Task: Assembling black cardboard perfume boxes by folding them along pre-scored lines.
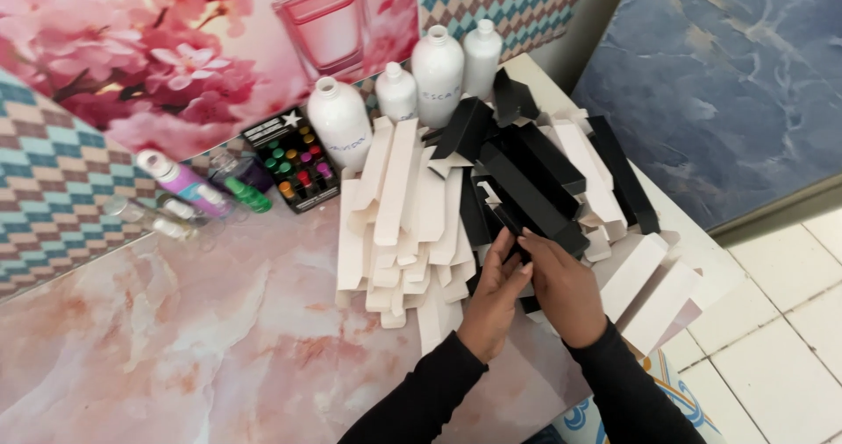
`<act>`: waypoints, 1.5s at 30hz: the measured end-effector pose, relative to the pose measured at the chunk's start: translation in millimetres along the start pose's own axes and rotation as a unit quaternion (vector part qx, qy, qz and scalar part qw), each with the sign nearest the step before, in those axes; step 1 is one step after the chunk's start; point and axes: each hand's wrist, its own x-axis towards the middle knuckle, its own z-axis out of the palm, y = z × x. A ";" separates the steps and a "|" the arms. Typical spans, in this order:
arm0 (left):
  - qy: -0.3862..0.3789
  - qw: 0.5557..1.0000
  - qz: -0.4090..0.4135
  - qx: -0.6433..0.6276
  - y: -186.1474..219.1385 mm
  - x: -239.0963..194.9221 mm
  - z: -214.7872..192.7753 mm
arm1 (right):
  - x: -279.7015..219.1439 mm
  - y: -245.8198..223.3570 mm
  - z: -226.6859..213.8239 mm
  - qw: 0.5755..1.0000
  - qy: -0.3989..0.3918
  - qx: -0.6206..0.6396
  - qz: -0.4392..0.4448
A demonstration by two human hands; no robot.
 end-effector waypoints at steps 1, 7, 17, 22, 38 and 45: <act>0.007 1.000 0.004 -0.001 2.9 -8.8 -0.3 | -0.1 -7.6 -12.4 1.000 -0.003 0.004 -0.006; 0.114 0.979 0.153 0.069 14.0 -66.4 -35.9 | -1.7 -71.5 -43.2 0.965 -0.026 0.262 0.017; 0.376 0.893 0.088 0.232 -0.8 -193.2 -159.6 | -55.4 -161.5 92.4 0.808 -0.338 0.455 0.160; 0.369 0.854 0.078 0.359 -18.6 -236.3 -200.0 | -91.2 -184.5 138.6 0.842 -0.380 0.382 0.002; 0.311 0.523 0.063 0.791 -59.3 -231.2 -235.3 | -67.7 -205.5 195.1 0.953 -0.197 0.101 -0.208; 0.298 0.504 0.069 0.808 -56.9 -232.2 -238.1 | -62.0 -208.6 201.2 0.955 -0.202 0.110 -0.188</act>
